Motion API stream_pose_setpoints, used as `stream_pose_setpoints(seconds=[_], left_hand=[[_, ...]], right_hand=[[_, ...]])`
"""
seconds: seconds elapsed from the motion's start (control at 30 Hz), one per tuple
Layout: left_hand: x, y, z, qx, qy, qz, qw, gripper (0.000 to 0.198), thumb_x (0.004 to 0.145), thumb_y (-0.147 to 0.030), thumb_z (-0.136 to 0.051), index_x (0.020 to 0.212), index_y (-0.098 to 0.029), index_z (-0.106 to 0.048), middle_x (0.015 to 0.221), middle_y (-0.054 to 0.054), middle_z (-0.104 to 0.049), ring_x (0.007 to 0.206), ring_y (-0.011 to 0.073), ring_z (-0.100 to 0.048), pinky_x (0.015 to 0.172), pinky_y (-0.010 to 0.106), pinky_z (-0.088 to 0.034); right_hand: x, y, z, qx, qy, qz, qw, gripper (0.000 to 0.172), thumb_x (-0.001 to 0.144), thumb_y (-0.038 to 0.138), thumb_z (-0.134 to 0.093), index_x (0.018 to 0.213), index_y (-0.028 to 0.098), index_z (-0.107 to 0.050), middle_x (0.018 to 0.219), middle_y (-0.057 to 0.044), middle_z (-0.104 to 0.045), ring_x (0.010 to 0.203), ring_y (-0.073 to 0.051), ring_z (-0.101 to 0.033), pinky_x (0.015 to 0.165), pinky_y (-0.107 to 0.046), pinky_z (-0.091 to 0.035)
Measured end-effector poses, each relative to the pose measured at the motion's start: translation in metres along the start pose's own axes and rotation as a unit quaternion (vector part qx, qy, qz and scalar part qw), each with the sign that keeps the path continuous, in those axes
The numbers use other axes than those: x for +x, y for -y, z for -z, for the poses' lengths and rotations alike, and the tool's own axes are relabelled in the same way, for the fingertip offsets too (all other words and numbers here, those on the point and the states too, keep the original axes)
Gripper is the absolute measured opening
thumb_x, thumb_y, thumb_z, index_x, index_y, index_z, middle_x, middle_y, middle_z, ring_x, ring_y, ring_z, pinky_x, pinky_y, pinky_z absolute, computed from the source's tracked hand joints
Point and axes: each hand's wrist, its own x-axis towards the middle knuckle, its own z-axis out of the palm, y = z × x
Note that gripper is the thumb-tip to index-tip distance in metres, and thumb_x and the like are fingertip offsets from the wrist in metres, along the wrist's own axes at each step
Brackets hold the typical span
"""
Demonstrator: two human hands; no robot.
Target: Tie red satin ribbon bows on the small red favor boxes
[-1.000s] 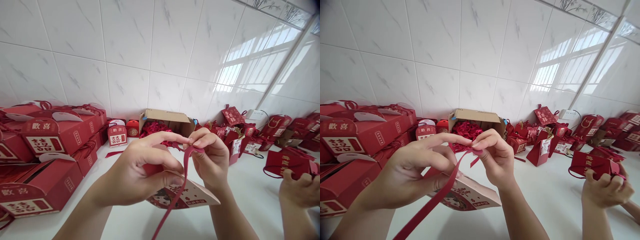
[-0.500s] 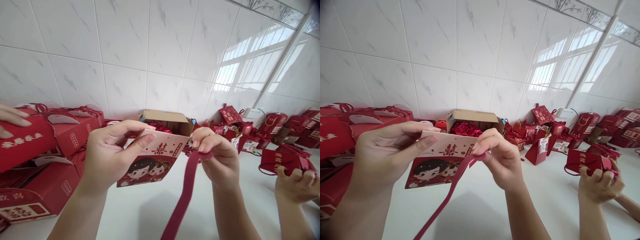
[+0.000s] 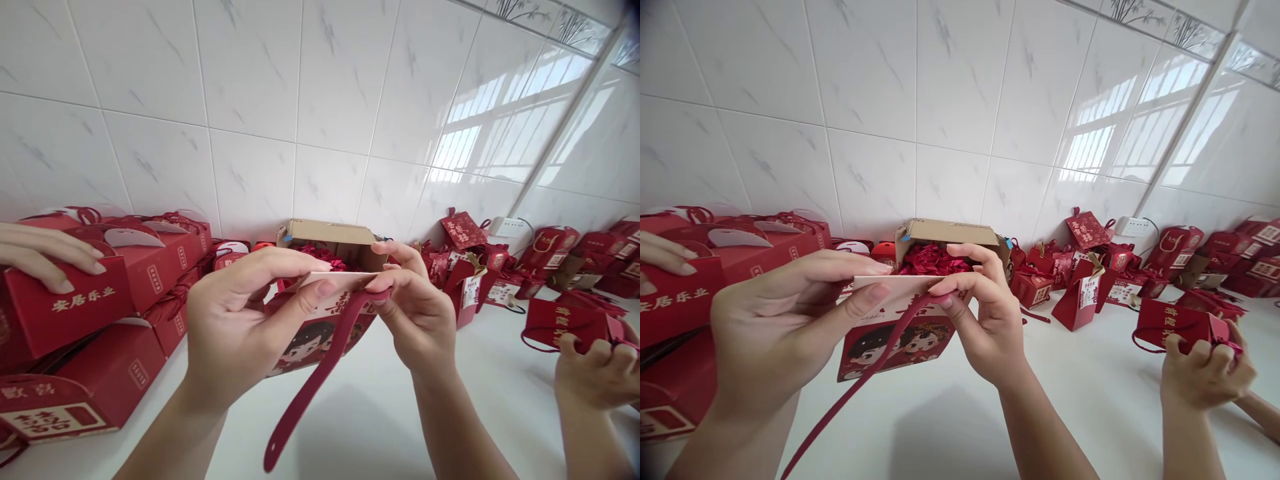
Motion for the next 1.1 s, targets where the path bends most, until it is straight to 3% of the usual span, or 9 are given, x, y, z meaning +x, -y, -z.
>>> stream_pose_setpoints(seconds=[0.27, 0.4, 0.57, 0.63, 0.7, 0.8, 0.9, 1.0, 1.1], left_hand=[[-0.002, 0.002, 0.002, -0.047, 0.05, 0.06, 0.996, 0.005, 0.077, -0.017, -0.072, 0.081, -0.021, -0.071, 0.081, 0.0, -0.071, 0.077, 0.0139, -0.067, 0.066, 0.021, -0.058], [0.001, 0.006, 0.001, -0.112, 0.065, 0.104, 0.986, 0.007, 0.079, -0.021, -0.07, 0.086, -0.02, -0.071, 0.083, 0.002, -0.073, 0.071, 0.0147, -0.069, 0.061, 0.019, -0.059], [0.011, 0.013, 0.018, -0.038, 0.207, 0.081, 0.974, 0.058, 0.068, -0.03, -0.079, 0.122, -0.027, -0.06, 0.118, 0.007, -0.066, 0.103, 0.0254, -0.066, 0.077, 0.027, -0.061], [0.013, 0.016, 0.025, 0.014, 0.208, 0.051, 0.977, 0.076, 0.061, -0.031, -0.084, 0.13, -0.031, -0.054, 0.126, 0.006, -0.062, 0.111, 0.0269, -0.062, 0.083, 0.031, -0.06], [0.014, 0.018, 0.03, 0.03, 0.171, 0.031, 0.984, 0.063, 0.062, -0.029, -0.084, 0.121, -0.029, -0.062, 0.12, 0.005, -0.065, 0.107, 0.0253, -0.063, 0.083, 0.03, -0.06], [0.014, 0.02, 0.032, 0.003, 0.11, 0.014, 0.994, 0.016, 0.072, -0.02, -0.077, 0.086, -0.026, -0.074, 0.098, 0.0, -0.072, 0.098, 0.018, -0.066, 0.076, 0.019, -0.058], [0.016, 0.02, 0.035, -0.038, 0.068, 0.033, 0.996, 0.01, 0.079, -0.015, -0.07, 0.077, -0.024, -0.073, 0.083, -0.003, -0.072, 0.083, 0.0114, -0.067, 0.07, 0.014, -0.056], [0.018, 0.019, 0.044, -0.014, 0.12, 0.05, 0.991, 0.009, 0.078, -0.018, -0.071, 0.086, -0.022, -0.07, 0.085, -0.001, -0.072, 0.077, 0.0112, -0.068, 0.064, 0.012, -0.056], [0.02, 0.021, 0.054, 0.045, 0.245, 0.055, 0.967, 0.035, 0.074, -0.021, -0.073, 0.108, -0.025, -0.063, 0.107, 0.002, -0.069, 0.093, 0.0172, -0.069, 0.068, 0.016, -0.058]], right_hand=[[-0.001, -0.001, -0.013, 0.079, -0.073, -0.004, 0.994, 0.023, 0.082, 0.018, -0.065, 0.101, 0.029, -0.056, 0.111, -0.004, -0.06, 0.106, -0.021, -0.058, 0.089, -0.039, -0.049], [-0.004, -0.003, -0.017, 0.074, -0.096, -0.063, 0.991, 0.022, 0.079, 0.024, -0.07, 0.097, 0.028, -0.056, 0.085, 0.0, -0.064, 0.068, -0.013, -0.06, 0.055, -0.024, -0.051], [-0.004, -0.007, -0.013, 0.019, -0.175, -0.043, 0.983, 0.021, 0.072, 0.024, -0.076, 0.082, 0.025, -0.058, 0.062, 0.005, -0.054, 0.047, -0.009, -0.046, 0.04, -0.021, -0.04], [-0.003, -0.008, -0.011, 0.016, -0.188, -0.05, 0.981, 0.021, 0.073, 0.026, -0.075, 0.083, 0.025, -0.057, 0.064, 0.004, -0.055, 0.049, -0.01, -0.048, 0.041, -0.022, -0.041], [-0.002, -0.009, -0.01, 0.01, -0.194, -0.054, 0.98, 0.021, 0.074, 0.028, -0.075, 0.083, 0.025, -0.057, 0.063, 0.004, -0.055, 0.049, -0.01, -0.048, 0.041, -0.022, -0.04], [-0.002, -0.009, -0.01, 0.0, -0.193, -0.047, 0.98, 0.021, 0.074, 0.028, -0.075, 0.083, 0.025, -0.056, 0.06, 0.005, -0.051, 0.046, -0.009, -0.045, 0.039, -0.022, -0.038], [-0.002, -0.008, -0.011, -0.008, -0.19, -0.037, 0.981, 0.021, 0.073, 0.028, -0.075, 0.081, 0.025, -0.056, 0.06, 0.005, -0.051, 0.046, -0.009, -0.044, 0.039, -0.022, -0.036], [-0.002, -0.008, -0.011, -0.021, -0.187, -0.032, 0.982, 0.021, 0.073, 0.027, -0.076, 0.081, 0.025, -0.056, 0.062, 0.004, -0.052, 0.047, -0.009, -0.044, 0.04, -0.022, -0.037], [-0.002, -0.009, -0.01, -0.025, -0.184, -0.031, 0.982, 0.021, 0.073, 0.028, -0.076, 0.082, 0.025, -0.057, 0.061, 0.005, -0.051, 0.047, -0.009, -0.044, 0.04, -0.022, -0.037]])
